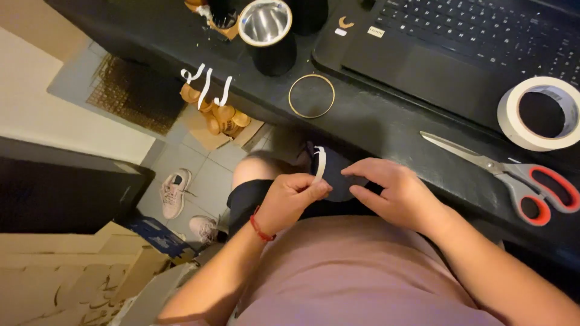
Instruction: The person cuts strips of white tape and applies them to the rim of a black metal cup. They retrieve a cup from a box of wrapped cups, unwrap it, and then wrap the tape around the cup's edge.
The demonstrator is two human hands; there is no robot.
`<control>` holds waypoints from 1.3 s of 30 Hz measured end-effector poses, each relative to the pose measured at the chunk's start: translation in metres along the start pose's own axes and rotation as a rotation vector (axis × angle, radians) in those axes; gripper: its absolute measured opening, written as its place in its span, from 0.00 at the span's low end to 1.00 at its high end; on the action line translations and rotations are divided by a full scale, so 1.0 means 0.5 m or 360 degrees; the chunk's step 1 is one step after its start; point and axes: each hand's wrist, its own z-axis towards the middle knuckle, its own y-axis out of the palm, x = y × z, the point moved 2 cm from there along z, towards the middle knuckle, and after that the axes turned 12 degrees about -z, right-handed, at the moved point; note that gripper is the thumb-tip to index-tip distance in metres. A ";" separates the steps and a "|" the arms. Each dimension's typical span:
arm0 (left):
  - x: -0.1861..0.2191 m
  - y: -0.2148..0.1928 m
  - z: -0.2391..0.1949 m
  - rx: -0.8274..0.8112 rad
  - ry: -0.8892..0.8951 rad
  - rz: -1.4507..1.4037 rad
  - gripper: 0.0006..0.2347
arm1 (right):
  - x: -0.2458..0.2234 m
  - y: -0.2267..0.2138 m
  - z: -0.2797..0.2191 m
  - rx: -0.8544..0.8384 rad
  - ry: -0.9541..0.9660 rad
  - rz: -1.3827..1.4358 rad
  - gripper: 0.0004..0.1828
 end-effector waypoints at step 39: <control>0.234 -0.013 -0.078 -0.0359 0.0501 0.0249 0.35 | -0.172 -0.128 0.047 0.0415 -0.0409 0.0010 0.08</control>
